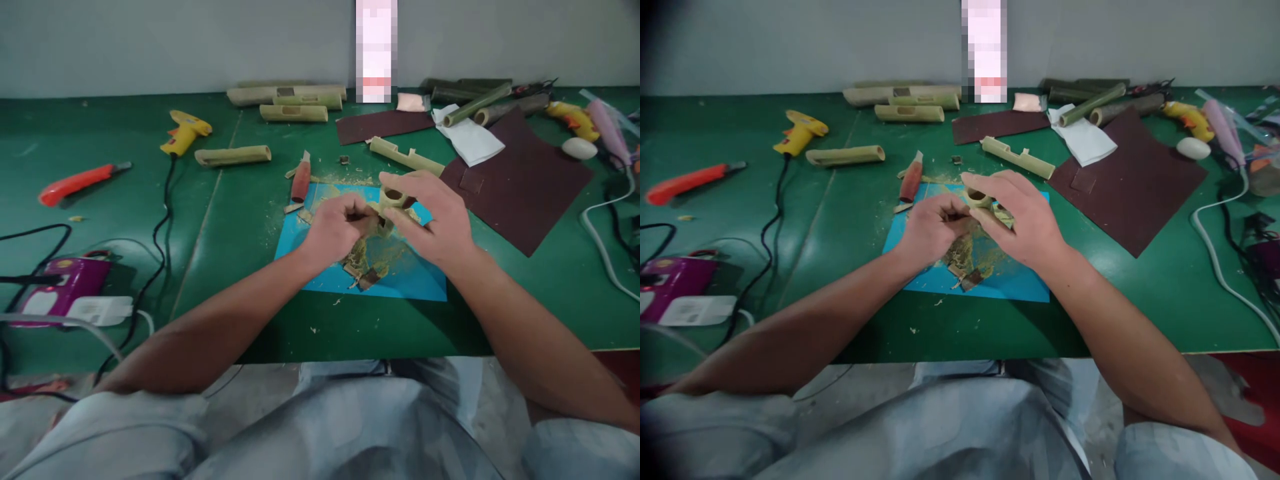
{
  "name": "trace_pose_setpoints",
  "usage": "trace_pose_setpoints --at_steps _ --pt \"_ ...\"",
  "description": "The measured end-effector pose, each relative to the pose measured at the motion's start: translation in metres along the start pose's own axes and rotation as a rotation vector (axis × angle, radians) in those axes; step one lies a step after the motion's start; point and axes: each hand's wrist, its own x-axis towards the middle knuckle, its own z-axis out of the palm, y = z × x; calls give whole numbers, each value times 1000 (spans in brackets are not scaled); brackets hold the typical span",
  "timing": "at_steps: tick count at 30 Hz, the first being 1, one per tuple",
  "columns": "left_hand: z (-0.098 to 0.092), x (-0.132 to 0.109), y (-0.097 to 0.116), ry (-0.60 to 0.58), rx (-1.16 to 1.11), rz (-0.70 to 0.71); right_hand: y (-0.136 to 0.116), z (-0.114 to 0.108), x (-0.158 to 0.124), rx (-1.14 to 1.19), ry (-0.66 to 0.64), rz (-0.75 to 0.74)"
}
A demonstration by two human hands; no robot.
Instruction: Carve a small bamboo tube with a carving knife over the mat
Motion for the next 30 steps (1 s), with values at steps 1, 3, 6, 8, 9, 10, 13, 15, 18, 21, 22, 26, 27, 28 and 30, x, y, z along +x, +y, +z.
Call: trace_pose_setpoints --at_steps 1,3,6,8,9,10,13,15,18,21,22,26,27,28,30 --pt "0 0 0 -9 13 1 1 0 0 8 9 -15" --pt "1 1 -1 -59 32 -14 1 1 0 23 22 -38" --pt "3 0 -3 -25 -15 -8 2 1 0 24 17 -33" --pt "4 0 -4 23 -37 3 1 1 0 17 9 -12" --pt "3 0 -4 12 -32 -3 0 1 0 14 7 -5" --pt "3 1 -5 -22 -17 -17 0 1 0 14 7 -2" --pt "0 3 -8 -24 28 -24 -1 1 0 30 13 0" --pt "-2 4 -11 55 32 -9 -1 1 0 29 6 13" --pt "-2 3 -15 47 7 -41 -1 0 0 16 -8 26" --pt "1 1 -17 53 -37 -63 -1 -1 0 18 -5 33" --pt "2 1 -16 74 -57 -61 -1 -2 0 16 -4 38" --pt "4 1 -12 90 -129 -75 -2 -2 -1 9 -2 31" --pt "5 1 -11 80 -141 -80 -2 -2 -1 2 -4 28" --pt "5 1 -9 67 -150 -85 -1 -2 -1 -10 -4 28" --pt "6 1 -5 48 -163 -95 -1 -2 -1 -41 7 31"
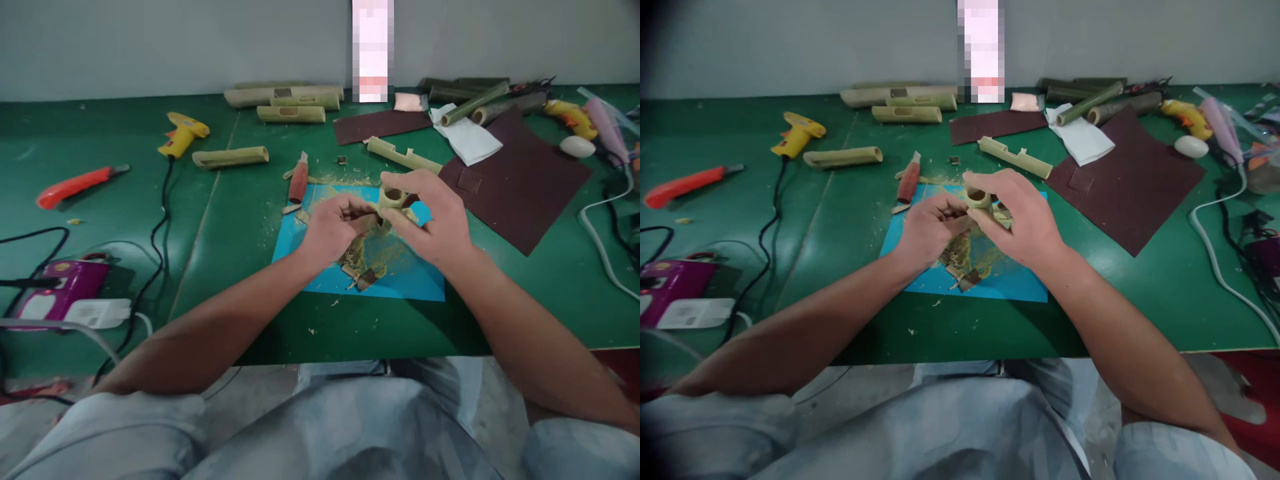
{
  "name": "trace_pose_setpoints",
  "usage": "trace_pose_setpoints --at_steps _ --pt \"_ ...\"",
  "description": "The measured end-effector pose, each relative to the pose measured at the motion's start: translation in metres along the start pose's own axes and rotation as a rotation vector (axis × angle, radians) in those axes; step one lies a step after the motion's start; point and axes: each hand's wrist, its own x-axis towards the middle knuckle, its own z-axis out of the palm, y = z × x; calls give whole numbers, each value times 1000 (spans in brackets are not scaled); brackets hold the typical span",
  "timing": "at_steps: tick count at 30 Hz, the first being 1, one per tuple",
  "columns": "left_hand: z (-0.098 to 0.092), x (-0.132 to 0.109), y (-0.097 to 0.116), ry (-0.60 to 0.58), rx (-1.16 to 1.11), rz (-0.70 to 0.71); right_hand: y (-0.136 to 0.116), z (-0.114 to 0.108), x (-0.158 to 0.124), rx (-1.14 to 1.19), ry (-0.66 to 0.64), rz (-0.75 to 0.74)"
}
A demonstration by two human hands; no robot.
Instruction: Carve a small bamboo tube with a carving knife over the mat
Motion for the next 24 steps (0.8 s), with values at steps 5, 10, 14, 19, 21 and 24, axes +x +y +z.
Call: trace_pose_setpoints --at_steps 5,10,14,19,21,24 --pt "2 -1 4 15 23 -11 0 3 0 -57 48 -23" --pt "1 3 -2 7 2 -53 0 4 1 -54 67 -67" --pt "0 5 -6 -18 -8 -64 0 4 2 -54 88 -84" --pt "-1 5 -4 -35 -27 -91 -2 5 2 -34 106 -104" --pt "-1 5 -2 -26 -23 -94 -2 5 2 -19 111 -113" --pt "-2 5 -1 -23 -26 -99 -2 5 1 -64 86 -73"
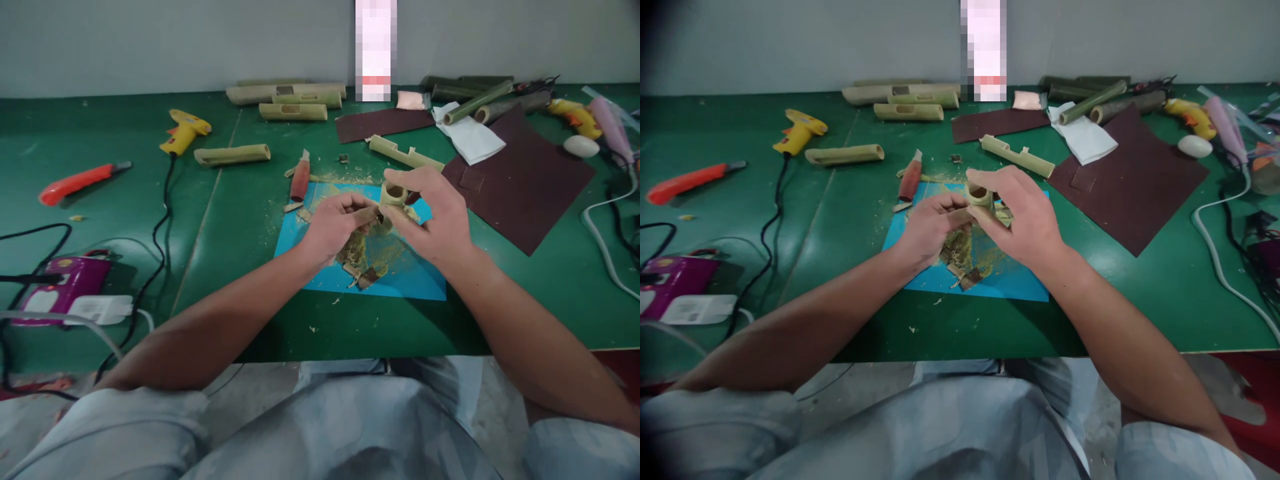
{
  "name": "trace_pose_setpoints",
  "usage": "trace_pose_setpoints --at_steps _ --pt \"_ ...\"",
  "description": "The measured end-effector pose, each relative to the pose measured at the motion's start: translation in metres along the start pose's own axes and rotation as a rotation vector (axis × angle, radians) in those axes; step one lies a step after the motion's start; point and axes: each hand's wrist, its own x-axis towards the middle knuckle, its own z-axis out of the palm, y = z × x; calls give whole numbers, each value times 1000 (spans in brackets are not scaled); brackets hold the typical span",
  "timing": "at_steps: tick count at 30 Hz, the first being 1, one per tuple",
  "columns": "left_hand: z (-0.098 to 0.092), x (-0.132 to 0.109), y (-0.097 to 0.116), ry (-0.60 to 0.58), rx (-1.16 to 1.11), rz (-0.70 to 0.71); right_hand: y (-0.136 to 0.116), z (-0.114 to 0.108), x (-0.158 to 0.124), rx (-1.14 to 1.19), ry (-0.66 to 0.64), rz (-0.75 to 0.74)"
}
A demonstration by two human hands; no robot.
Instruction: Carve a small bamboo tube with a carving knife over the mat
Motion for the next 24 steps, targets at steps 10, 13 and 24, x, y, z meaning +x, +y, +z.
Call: trace_pose_setpoints --at_steps 10,13,24 --pt "-1 3 -5 -25 55 113 -1 0 1 16 8 -68" --pt "-4 2 -7 -38 51 158 0 0 1 28 8 -79" --pt "-3 4 -5 -15 97 159 -2 0 0 22 -19 -5"
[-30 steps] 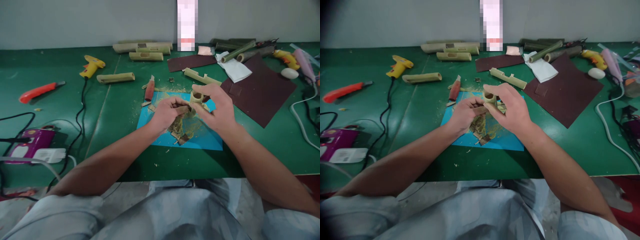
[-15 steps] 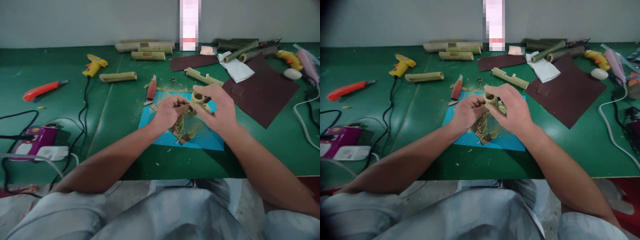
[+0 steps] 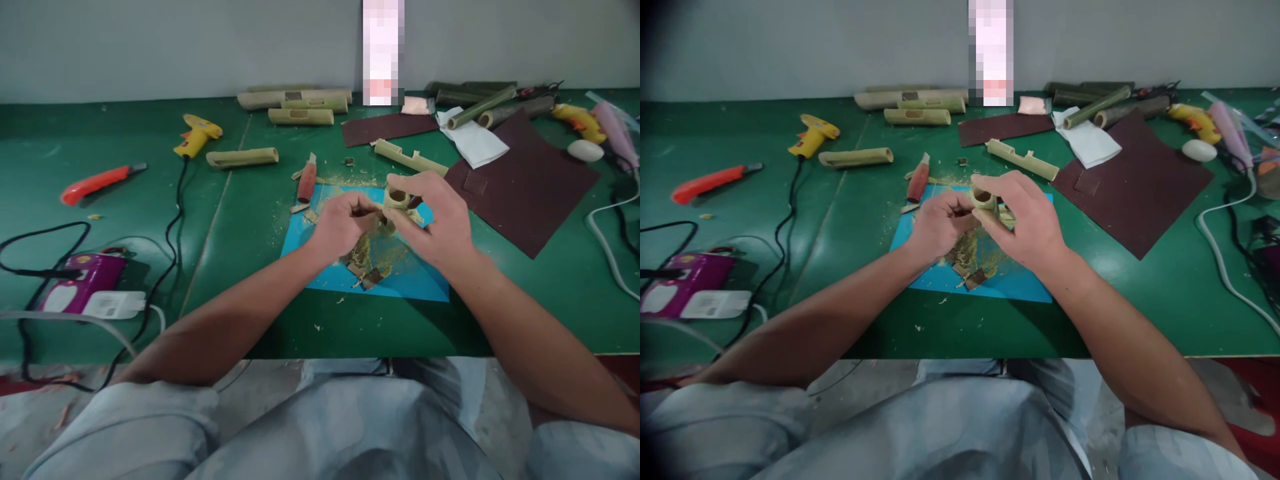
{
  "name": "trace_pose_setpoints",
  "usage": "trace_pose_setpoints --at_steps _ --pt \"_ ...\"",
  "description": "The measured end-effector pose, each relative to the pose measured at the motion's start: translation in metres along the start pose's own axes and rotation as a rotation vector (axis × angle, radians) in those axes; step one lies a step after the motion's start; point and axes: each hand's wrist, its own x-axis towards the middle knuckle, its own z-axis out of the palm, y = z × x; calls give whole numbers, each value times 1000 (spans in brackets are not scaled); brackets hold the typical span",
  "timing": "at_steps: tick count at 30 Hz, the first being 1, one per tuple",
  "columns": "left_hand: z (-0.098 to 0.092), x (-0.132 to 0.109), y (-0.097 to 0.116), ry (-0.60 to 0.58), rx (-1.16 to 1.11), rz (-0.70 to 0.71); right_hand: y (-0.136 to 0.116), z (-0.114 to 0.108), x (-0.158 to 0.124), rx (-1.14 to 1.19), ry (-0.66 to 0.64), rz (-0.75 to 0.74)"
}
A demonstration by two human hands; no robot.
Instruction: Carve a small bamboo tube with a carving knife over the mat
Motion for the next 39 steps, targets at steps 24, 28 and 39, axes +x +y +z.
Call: trace_pose_setpoints --at_steps 24,28,39 --pt "5 -5 -2 -39 -25 11 2 -6 0 -37 -15 -51" --pt "2 -8 5 -155 -50 -78 2 -8 -2 -8 -43 -24" --pt "-3 -5 12 -286 -148 -161 0 -7 -1 61 -15 17"
